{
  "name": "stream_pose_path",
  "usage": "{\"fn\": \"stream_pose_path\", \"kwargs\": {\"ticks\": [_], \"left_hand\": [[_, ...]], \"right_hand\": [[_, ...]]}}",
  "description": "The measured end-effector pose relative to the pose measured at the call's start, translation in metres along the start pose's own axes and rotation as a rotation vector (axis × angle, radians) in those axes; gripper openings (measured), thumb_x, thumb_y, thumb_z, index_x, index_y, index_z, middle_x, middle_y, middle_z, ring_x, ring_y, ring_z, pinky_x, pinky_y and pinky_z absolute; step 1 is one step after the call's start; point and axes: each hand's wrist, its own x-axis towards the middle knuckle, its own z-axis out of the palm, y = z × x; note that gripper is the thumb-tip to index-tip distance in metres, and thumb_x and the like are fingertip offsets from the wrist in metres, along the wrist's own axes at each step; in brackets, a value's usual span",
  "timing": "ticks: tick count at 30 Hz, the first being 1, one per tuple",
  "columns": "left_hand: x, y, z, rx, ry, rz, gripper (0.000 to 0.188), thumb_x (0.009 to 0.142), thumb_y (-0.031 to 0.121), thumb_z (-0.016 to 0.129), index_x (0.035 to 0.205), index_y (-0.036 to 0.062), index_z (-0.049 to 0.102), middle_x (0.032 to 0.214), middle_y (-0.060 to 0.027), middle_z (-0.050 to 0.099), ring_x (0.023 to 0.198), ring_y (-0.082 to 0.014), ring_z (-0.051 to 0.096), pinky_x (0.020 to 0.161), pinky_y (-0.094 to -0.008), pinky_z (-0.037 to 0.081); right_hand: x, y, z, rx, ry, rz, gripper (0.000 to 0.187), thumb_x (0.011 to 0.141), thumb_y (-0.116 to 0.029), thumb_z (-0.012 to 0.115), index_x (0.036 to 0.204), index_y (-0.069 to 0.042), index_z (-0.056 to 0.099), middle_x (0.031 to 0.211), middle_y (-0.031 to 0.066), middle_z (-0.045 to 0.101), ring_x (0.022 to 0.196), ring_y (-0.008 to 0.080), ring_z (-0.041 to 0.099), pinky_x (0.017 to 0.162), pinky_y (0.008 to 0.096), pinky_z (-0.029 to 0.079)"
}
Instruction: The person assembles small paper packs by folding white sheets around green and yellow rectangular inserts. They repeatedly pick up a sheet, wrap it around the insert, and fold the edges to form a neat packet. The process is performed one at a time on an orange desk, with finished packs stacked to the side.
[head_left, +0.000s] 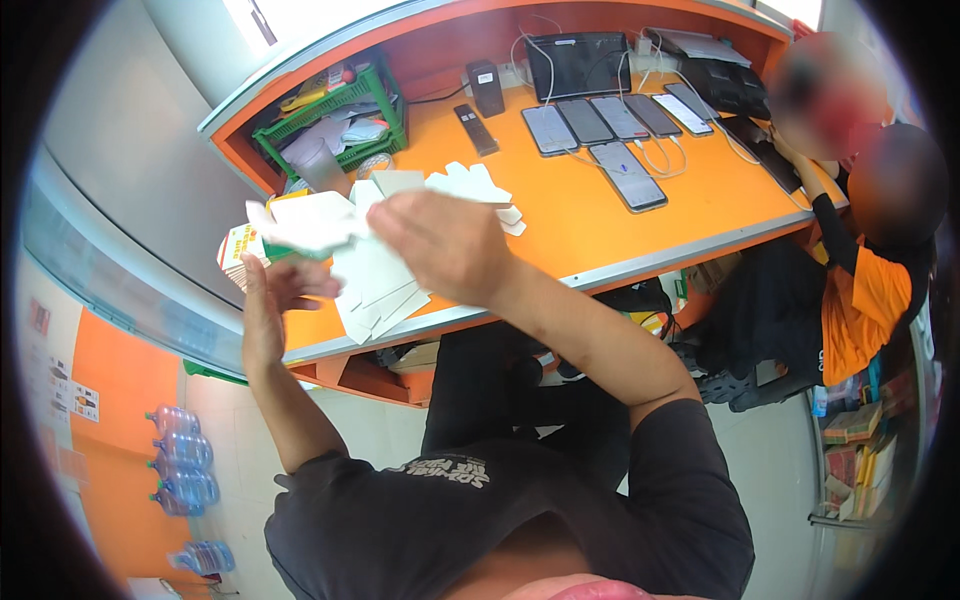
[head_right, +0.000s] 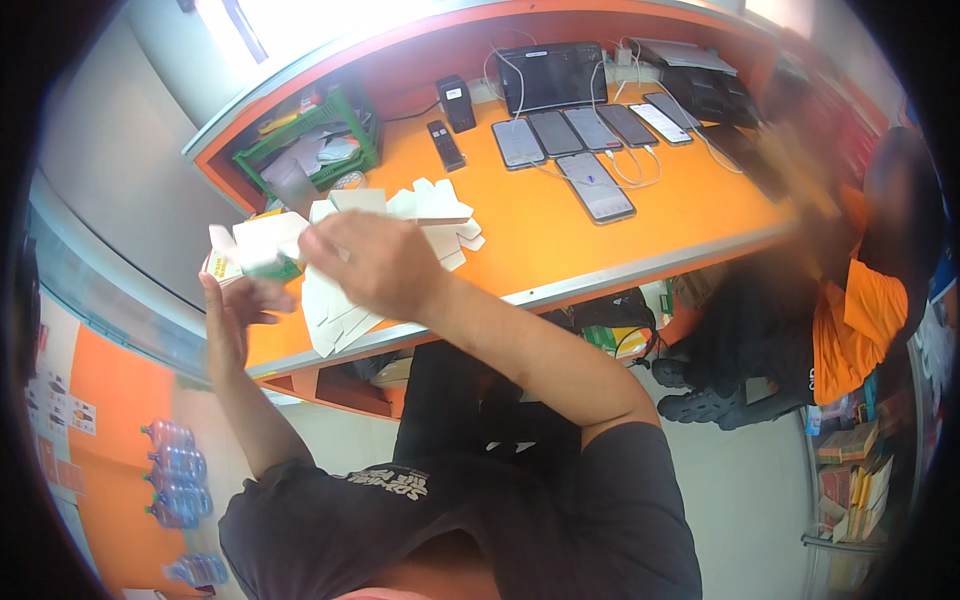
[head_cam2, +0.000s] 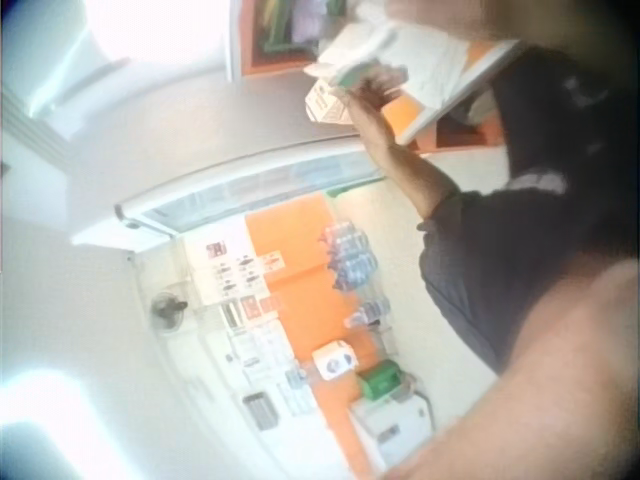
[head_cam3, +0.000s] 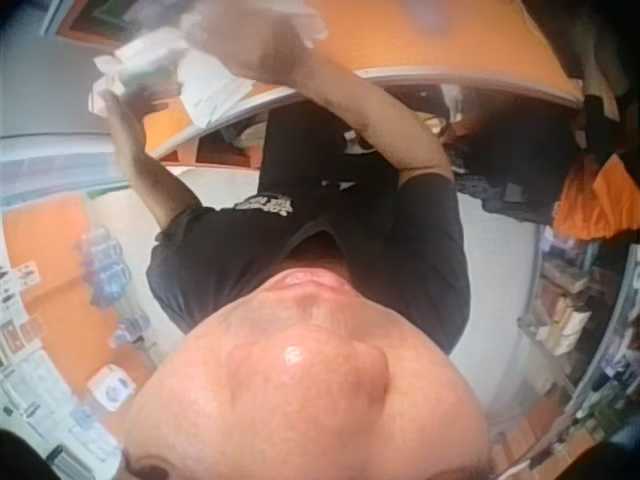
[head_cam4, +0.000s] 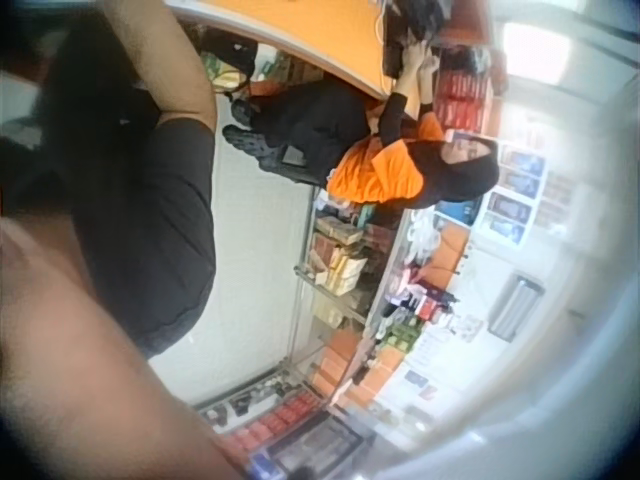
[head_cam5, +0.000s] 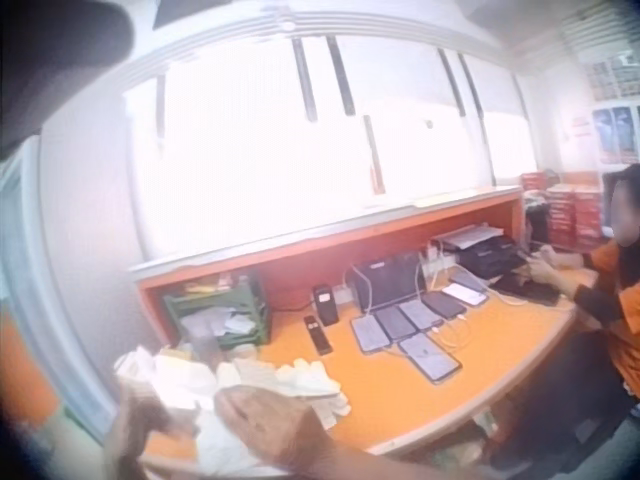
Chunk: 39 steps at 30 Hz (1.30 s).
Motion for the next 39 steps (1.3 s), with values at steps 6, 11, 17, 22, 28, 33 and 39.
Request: {"fn": "stream_pose_path", "kwargs": {"ticks": [6, 11, 17, 22, 28, 33, 39], "left_hand": [[0.022, 0.001, 0.055, -0.593, 0.177, -0.013, 0.060, 0.101, 0.039, 0.051, 0.140, -0.0063, 0.043, 0.126, -0.0193, 0.063, 0.109, -0.0268, 0.068, 0.087, -0.0375, 0.060], [0.061, -0.038, 0.047, -0.658, 0.084, -0.073, 0.051, 0.091, 0.017, 0.062, 0.131, -0.0117, 0.049, 0.115, -0.0195, 0.066, 0.101, -0.0258, 0.071, 0.085, -0.0357, 0.060], [0.081, -0.074, 0.034, -0.720, -0.093, -0.073, 0.054, 0.086, 0.018, 0.065, 0.127, -0.0146, 0.052, 0.112, -0.0217, 0.068, 0.097, -0.0287, 0.072, 0.085, -0.0365, 0.060], [0.107, -0.086, 0.045, -0.546, -0.164, -0.109, 0.058, 0.082, 0.018, 0.071, 0.129, -0.0115, 0.054, 0.115, -0.0205, 0.068, 0.100, -0.0277, 0.071, 0.087, -0.0373, 0.058], [0.130, -0.071, 0.074, -0.144, -0.034, 0.104, 0.058, 0.086, 0.019, 0.078, 0.131, -0.0081, 0.053, 0.118, -0.0163, 0.065, 0.105, -0.0220, 0.066, 0.093, -0.0341, 0.052], [0.164, -0.102, 0.090, 0.354, 0.153, 0.023, 0.059, 0.090, 0.032, 0.078, 0.126, -0.0079, 0.053, 0.106, -0.0103, 0.062, 0.097, -0.0166, 0.059, 0.090, -0.0301, 0.047], [0.175, -0.124, 0.099, 0.317, 0.083, -0.043, 0.070, 0.091, 0.035, 0.077, 0.136, -0.0075, 0.044, 0.104, -0.0081, 0.058, 0.097, -0.0176, 0.054, 0.086, -0.0317, 0.046]], "right_hand": [[-0.021, -0.028, 0.008, -0.154, -0.099, -0.191, 0.022, 0.076, -0.009, 0.070, 0.097, -0.002, 0.067, 0.101, 0.0111, 0.068, 0.093, 0.0238, 0.070, 0.077, 0.0330, 0.059], [-0.028, -0.012, -0.021, 0.069, -0.298, 0.203, 0.036, 0.088, -0.021, 0.073, 0.116, 0.000, 0.064, 0.117, 0.0151, 0.066, 0.112, 0.0313, 0.063, 0.100, 0.0414, 0.049], [-0.049, 0.063, -0.088, -0.072, -0.092, 1.064, 0.055, 0.093, -0.027, 0.072, 0.135, 0.004, 0.052, 0.130, 0.0187, 0.061, 0.123, 0.0294, 0.057, 0.105, 0.0405, 0.045], [-0.066, 0.087, -0.125, 0.669, -0.043, 1.438, 0.052, 0.096, -0.018, 0.069, 0.139, 0.004, 0.050, 0.129, 0.0149, 0.064, 0.117, 0.0204, 0.062, 0.101, 0.0329, 0.048], [-0.078, 0.094, -0.138, 0.463, -0.053, 1.264, 0.052, 0.091, -0.010, 0.072, 0.138, 0.001, 0.050, 0.128, 0.0141, 0.063, 0.118, 0.0196, 0.060, 0.103, 0.0323, 0.046], [-0.110, 0.112, -0.128, 0.258, -0.065, 1.024, 0.056, 0.094, -0.014, 0.071, 0.140, 0.001, 0.044, 0.128, 0.0148, 0.062, 0.121, 0.0226, 0.057, 0.106, 0.0348, 0.042], [-0.125, 0.108, -0.115, 0.229, -0.051, 1.068, 0.053, 0.096, -0.015, 0.069, 0.140, 0.000, 0.044, 0.127, 0.0138, 0.062, 0.121, 0.0208, 0.057, 0.105, 0.0335, 0.042]]}}
